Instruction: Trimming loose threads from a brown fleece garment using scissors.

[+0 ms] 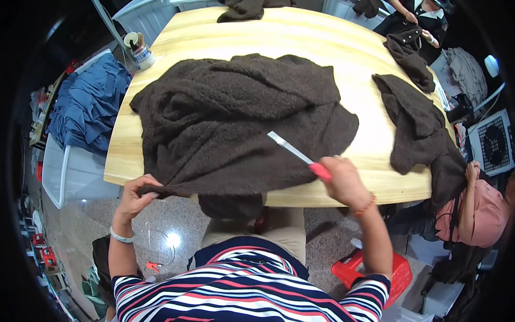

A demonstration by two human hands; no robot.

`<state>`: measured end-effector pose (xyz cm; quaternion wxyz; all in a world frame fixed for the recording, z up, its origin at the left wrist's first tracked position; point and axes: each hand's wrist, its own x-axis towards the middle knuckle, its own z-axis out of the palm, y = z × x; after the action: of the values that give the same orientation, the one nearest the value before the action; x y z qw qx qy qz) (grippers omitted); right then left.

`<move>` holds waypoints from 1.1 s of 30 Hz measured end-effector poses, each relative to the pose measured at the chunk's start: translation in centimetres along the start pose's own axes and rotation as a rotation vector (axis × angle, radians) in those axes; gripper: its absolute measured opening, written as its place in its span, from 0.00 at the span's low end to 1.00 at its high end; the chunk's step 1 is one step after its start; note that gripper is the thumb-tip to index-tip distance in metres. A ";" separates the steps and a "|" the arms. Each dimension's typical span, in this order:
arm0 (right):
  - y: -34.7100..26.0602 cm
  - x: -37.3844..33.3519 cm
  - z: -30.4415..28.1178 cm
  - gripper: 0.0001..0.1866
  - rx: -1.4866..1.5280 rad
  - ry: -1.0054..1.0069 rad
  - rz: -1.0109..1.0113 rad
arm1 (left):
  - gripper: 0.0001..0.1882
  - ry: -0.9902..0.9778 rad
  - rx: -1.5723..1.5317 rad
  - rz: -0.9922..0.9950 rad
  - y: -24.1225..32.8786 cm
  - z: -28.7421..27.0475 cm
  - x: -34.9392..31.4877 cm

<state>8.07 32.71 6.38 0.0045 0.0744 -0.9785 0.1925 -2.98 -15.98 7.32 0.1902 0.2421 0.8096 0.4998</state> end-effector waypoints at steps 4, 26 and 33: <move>2.1 1.3 -7.7 0.08 0.420 0.059 0.159 | 0.11 0.144 -0.234 0.022 1.7 -3.4 2.7; -2.8 10.5 -7.6 0.10 -0.223 -0.086 0.101 | 0.37 0.132 0.872 0.650 1.9 11.3 23.1; -6.5 12.6 -7.5 0.14 -0.306 -0.255 0.079 | 0.40 0.155 0.840 0.614 0.8 11.9 23.1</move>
<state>-3.56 27.73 16.22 -0.1159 0.0582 -0.9911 0.0305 -15.03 6.34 1.47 -0.1389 0.4858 0.8438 0.1811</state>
